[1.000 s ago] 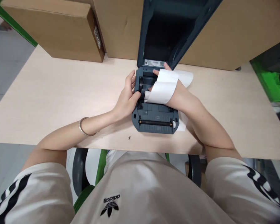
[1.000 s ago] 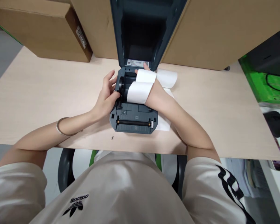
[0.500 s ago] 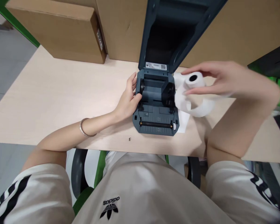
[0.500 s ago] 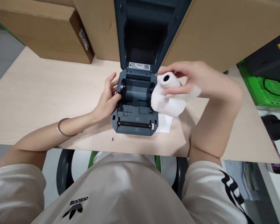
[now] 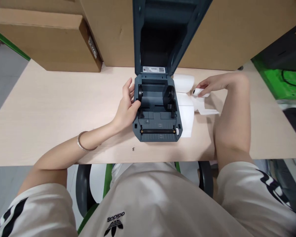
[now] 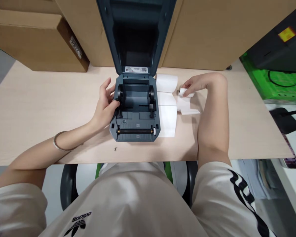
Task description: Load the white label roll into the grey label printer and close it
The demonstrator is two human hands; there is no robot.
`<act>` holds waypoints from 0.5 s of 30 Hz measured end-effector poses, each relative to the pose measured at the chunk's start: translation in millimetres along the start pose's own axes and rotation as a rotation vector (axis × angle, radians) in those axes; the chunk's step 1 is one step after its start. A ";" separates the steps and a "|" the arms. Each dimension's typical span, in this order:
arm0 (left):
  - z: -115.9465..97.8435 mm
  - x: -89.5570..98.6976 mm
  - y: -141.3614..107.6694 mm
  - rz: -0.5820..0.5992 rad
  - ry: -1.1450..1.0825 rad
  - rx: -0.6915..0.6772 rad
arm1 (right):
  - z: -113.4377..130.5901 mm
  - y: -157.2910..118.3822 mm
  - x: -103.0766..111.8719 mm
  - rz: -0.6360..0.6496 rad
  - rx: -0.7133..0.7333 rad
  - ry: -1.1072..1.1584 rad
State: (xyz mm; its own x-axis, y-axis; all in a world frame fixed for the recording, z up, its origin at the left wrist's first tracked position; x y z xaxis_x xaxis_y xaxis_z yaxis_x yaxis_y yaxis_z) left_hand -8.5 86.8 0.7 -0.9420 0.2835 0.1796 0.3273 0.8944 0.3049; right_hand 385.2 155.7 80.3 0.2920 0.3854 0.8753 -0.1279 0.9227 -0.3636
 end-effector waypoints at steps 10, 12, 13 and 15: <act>11.4 2.9 2.4 0.051 0.055 -0.127 | -5.5 7.1 -12.1 0.184 -0.285 -0.131; 11.4 2.4 1.9 0.039 0.063 -0.128 | 2.0 5.5 -13.3 0.166 -0.276 -0.135; 11.2 2.4 1.6 0.031 0.066 -0.127 | 6.4 4.1 -13.9 0.160 -0.266 -0.131; 10.8 2.8 1.3 0.015 0.068 -0.123 | 14.9 0.6 -14.4 0.156 -0.245 -0.124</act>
State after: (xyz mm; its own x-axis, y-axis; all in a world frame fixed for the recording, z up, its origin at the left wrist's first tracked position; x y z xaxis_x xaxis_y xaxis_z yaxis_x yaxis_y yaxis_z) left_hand -11.6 92.5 -8.5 -0.9310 0.2690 0.2467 0.3521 0.8397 0.4134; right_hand 366.8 150.6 72.2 0.1675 0.5326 0.8296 0.0747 0.8322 -0.5494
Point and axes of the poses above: each hand's wrist, its own y-axis towards the middle knuckle, its own x-axis out of the back of the hand, z = x × y, the point moved 7 cm from there along y, towards the middle knuckle, and after that the axes turned 3 degrees about y, right-handed, at the moved point
